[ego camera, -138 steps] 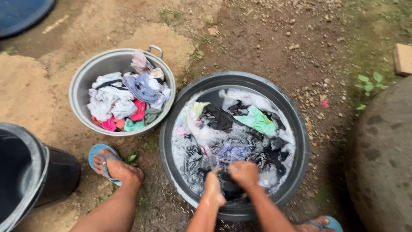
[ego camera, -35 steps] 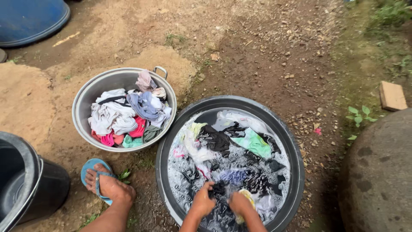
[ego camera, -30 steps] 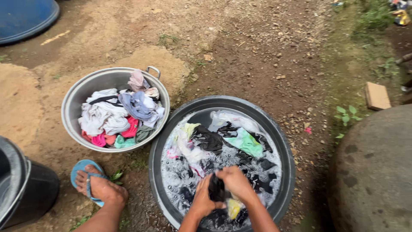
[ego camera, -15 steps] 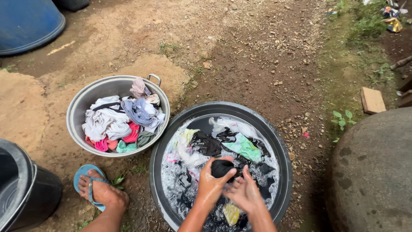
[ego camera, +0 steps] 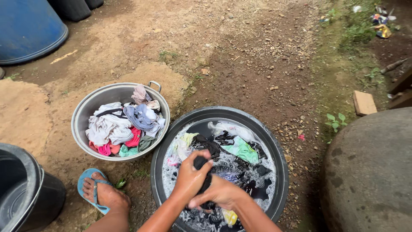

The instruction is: The person washes clothes by hand in a basin of soapy water, scrubbing and wringing individual items such as socks and dark garments.

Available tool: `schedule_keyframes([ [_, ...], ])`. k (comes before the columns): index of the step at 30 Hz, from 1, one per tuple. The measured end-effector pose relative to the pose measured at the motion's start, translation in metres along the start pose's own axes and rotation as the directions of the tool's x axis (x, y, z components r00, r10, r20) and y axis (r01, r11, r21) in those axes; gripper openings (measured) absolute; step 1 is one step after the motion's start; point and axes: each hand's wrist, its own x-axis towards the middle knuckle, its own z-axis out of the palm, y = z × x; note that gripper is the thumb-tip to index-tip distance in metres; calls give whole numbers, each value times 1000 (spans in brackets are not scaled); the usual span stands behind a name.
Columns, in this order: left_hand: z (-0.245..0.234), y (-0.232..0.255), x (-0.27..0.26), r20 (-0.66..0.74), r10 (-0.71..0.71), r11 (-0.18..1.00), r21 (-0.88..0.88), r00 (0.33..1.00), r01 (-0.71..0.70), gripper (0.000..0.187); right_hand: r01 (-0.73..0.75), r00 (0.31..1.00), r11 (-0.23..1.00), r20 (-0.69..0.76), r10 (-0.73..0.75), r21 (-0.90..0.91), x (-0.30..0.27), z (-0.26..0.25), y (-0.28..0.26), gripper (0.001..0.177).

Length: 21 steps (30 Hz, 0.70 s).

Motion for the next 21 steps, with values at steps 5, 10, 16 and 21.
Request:
schedule_keyframes([
  [5,-9,-6,-14,107,-327,873,-347,939,343,27,16,990,951,-128,-58,-309,26,24,37,44],
  [10,-7,-7,3,-230,-382,876,-400,895,271,36,-75,757,704,-500,-421,-706,16,48,29,32],
  [16,8,-21,4,-153,-538,729,-578,829,366,52,-315,732,503,-544,-411,-805,9,37,34,61],
  [21,14,-78,-1,35,-536,758,-418,843,500,53,-406,732,579,-631,-257,-707,25,-9,114,34],
])
